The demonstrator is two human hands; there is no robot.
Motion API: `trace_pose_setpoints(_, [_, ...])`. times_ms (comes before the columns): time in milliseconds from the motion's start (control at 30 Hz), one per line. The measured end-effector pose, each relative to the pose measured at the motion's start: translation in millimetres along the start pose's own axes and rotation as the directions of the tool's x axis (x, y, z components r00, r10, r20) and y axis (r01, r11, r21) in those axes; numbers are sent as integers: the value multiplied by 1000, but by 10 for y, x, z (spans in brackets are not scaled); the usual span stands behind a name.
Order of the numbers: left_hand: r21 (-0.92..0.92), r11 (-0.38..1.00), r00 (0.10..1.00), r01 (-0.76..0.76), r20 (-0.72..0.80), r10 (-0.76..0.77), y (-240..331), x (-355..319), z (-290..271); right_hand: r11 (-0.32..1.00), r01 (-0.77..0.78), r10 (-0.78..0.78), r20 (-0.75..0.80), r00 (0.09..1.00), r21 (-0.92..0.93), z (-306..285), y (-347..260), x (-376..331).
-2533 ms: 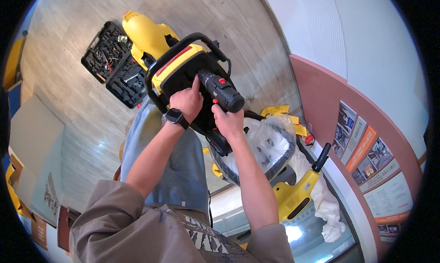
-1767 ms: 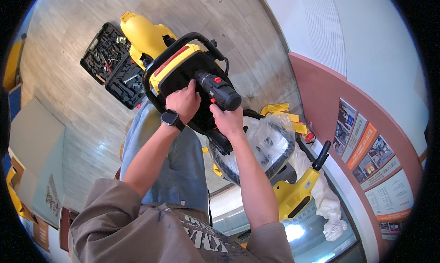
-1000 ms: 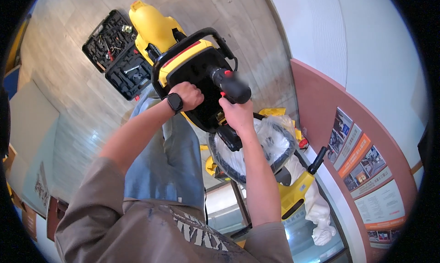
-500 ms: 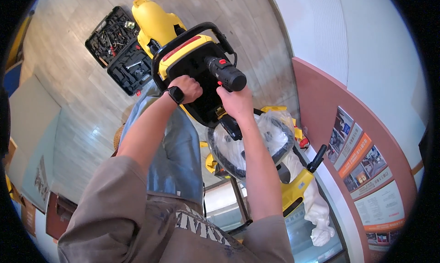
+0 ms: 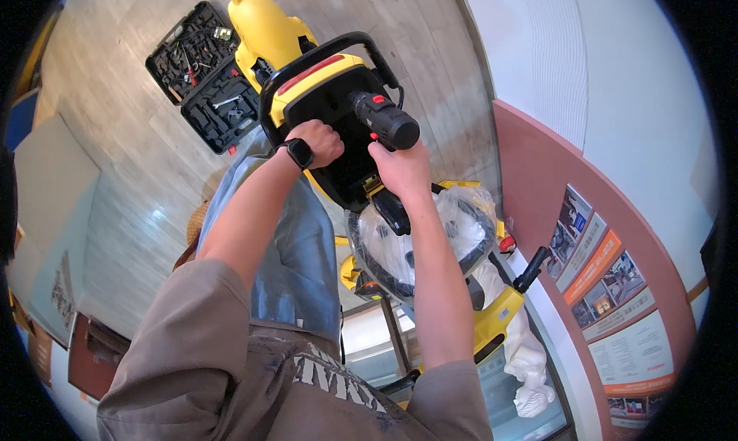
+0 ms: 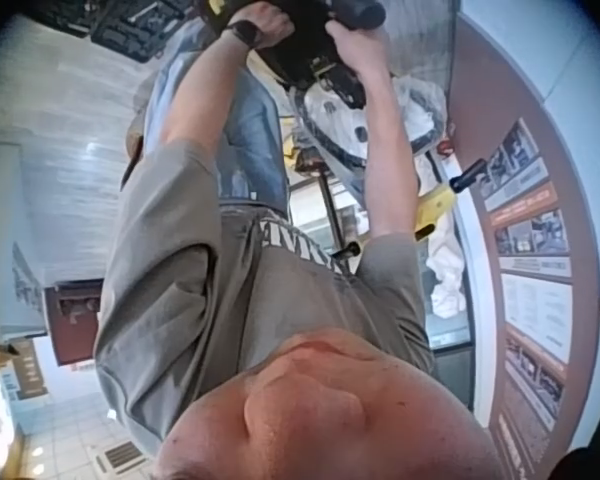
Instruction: Installing a storage compartment bin into a scooter body using an electric drill and screws.
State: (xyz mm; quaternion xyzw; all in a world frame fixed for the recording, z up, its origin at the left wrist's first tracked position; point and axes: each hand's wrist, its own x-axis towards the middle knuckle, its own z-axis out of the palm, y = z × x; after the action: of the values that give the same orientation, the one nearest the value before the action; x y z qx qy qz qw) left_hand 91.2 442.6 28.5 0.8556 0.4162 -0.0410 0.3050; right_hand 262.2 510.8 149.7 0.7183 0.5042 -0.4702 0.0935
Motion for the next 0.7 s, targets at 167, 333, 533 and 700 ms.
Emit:
trace_pose_setpoints(167, [-11,1000,1000,17,15,-17,-3,-11,-40,1000,-11,11,-9,1000,24,-8,89,-13])
trace_pose_setpoints(333, [-17,1000,1000,16,17,-16,-10,5,-15,995,-27,26,13,1000,100,-30,96,-11])
trace_pose_setpoints(533, [-16,1000,1000,17,18,-17,-3,15,-31,999,-18,17,23,1000,32,1,160,-5])
trace_pose_setpoints(700, [-19,1000,1000,13,5,-13,-2,8,-25,999,4,-4,-3,1000,40,41,142,-20])
